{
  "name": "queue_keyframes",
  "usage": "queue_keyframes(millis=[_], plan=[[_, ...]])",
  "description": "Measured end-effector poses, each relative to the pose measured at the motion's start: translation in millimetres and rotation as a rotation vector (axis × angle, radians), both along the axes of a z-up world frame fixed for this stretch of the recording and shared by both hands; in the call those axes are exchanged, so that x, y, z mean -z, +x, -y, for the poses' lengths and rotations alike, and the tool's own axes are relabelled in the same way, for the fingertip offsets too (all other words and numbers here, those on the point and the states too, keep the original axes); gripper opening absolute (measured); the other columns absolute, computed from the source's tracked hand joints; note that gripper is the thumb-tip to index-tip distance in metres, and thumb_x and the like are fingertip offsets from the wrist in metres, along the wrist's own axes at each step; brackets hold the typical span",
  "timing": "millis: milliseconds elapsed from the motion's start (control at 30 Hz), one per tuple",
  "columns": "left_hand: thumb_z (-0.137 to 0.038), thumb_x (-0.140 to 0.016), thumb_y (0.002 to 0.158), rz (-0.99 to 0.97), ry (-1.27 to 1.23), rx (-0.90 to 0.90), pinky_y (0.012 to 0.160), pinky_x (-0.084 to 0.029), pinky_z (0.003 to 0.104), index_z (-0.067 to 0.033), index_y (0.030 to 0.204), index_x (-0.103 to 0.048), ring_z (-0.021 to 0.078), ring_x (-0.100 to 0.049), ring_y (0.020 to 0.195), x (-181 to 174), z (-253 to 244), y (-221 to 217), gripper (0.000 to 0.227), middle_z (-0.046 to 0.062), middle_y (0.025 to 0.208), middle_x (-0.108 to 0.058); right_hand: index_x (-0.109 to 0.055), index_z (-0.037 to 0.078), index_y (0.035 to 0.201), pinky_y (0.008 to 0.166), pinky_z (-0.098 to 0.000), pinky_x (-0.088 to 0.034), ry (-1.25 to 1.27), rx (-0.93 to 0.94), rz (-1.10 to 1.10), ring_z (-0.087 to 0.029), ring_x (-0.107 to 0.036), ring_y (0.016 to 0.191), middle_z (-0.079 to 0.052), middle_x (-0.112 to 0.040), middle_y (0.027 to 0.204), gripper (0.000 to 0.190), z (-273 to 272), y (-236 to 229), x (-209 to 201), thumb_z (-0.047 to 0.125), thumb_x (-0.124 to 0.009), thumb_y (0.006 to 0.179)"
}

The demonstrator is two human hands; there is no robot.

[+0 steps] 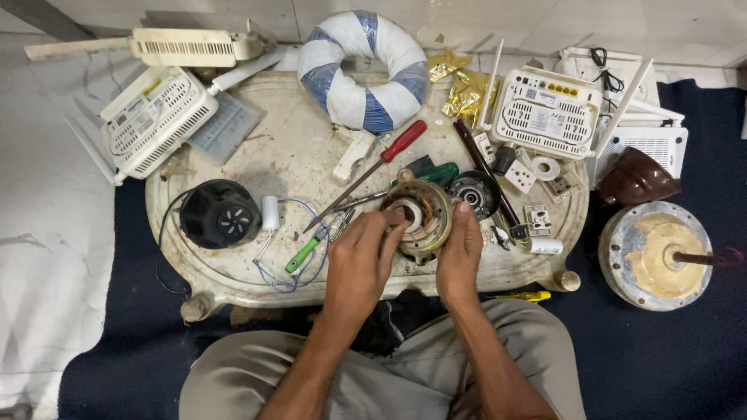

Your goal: The person sits on the floor and disassembles a small electric motor, removing the outer casing and rotor. They wipe the interior of the casing with a cloth, then reassemble the motor components and place them on the table.

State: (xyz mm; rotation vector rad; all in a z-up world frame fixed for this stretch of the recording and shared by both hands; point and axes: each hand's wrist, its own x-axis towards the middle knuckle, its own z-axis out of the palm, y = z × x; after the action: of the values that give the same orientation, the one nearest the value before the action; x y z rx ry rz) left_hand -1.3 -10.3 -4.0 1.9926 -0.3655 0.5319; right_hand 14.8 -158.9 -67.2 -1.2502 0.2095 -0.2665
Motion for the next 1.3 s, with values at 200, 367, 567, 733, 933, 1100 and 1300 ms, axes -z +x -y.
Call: queue_keyframes(millis=[200,367,567,733,933,1100,1300], plan=[[-0.009,-0.074,0.093,-0.240,-0.144,0.059,0.070,-0.060,0.035,-0.0015,0.105,-0.066,0.0285,-0.079,0.085,0.1,1.7,1.2,0.016,0.014,0.099,-0.077,-0.064,0.002,0.116,0.082,-0.0249,-0.054,0.113,0.071,-0.065,-0.009,-0.063,0.091,-0.004,-0.069,0.104,0.042,5.3,1.4,-3.4,0.035,-0.038,0.110],[-0.008,-0.073,0.094,-0.091,-0.090,-0.038,0.074,-0.060,0.036,-0.0009,0.105,-0.065,0.0300,-0.077,0.091,1.9,5.6,-1.0,0.015,0.016,0.102,-0.076,-0.064,0.000,0.116,0.080,-0.0240,-0.051,-0.215,0.080,0.030,-0.007,-0.058,0.089,-0.004,-0.066,0.100,0.046,1.8,-7.1,-1.1,0.036,-0.035,0.116],[-0.007,-0.073,0.095,-0.217,-0.208,0.004,0.074,-0.060,0.035,-0.0009,0.104,-0.067,0.0288,-0.076,0.089,2.3,2.2,1.4,0.013,0.014,0.100,-0.078,-0.062,0.000,0.116,0.083,-0.0233,-0.051,-0.090,0.103,0.074,-0.007,-0.058,0.091,-0.002,-0.066,0.103,0.044,2.6,-2.9,3.4,0.035,-0.035,0.114],[-0.007,-0.072,0.095,-0.146,-0.072,-0.020,0.072,-0.059,0.034,-0.0007,0.105,-0.066,0.0260,-0.076,0.087,-3.5,3.9,-0.5,0.013,0.015,0.102,-0.077,-0.062,0.001,0.116,0.070,-0.0239,-0.045,-0.069,0.126,-0.025,-0.008,-0.051,0.081,-0.003,-0.061,0.096,0.042,0.5,-6.4,2.5,0.034,-0.037,0.116],[-0.008,-0.072,0.095,-0.335,-0.270,0.094,0.071,-0.061,0.035,-0.0011,0.102,-0.067,0.0276,-0.079,0.084,-5.1,-6.6,12.8,0.011,0.015,0.094,-0.078,-0.061,0.002,0.112,0.080,-0.0227,-0.048,-0.284,0.162,0.097,-0.006,-0.053,0.089,-0.001,-0.060,0.101,0.041,4.3,-7.2,5.4,0.034,-0.035,0.117],[-0.006,-0.070,0.096,-0.148,0.081,-0.016,0.069,-0.057,0.039,0.0012,0.102,-0.066,0.0336,-0.074,0.084,-2.5,0.6,2.6,0.010,0.020,0.095,-0.075,-0.057,0.001,0.107,0.072,-0.0247,-0.045,-0.257,0.115,0.142,-0.008,-0.046,0.081,-0.001,-0.054,0.094,0.038,6.2,-9.1,9.2,0.030,-0.036,0.120],[-0.006,-0.068,0.097,-0.376,-0.250,0.113,0.072,-0.064,0.030,0.0008,0.100,-0.066,0.0173,-0.081,0.085,8.0,-6.0,11.5,0.008,0.012,0.092,-0.079,-0.060,-0.003,0.120,0.085,-0.0291,-0.048,-0.653,0.245,0.220,-0.012,-0.055,0.092,-0.008,-0.062,0.104,0.036,7.3,-12.6,-0.7,0.025,-0.037,0.118]])
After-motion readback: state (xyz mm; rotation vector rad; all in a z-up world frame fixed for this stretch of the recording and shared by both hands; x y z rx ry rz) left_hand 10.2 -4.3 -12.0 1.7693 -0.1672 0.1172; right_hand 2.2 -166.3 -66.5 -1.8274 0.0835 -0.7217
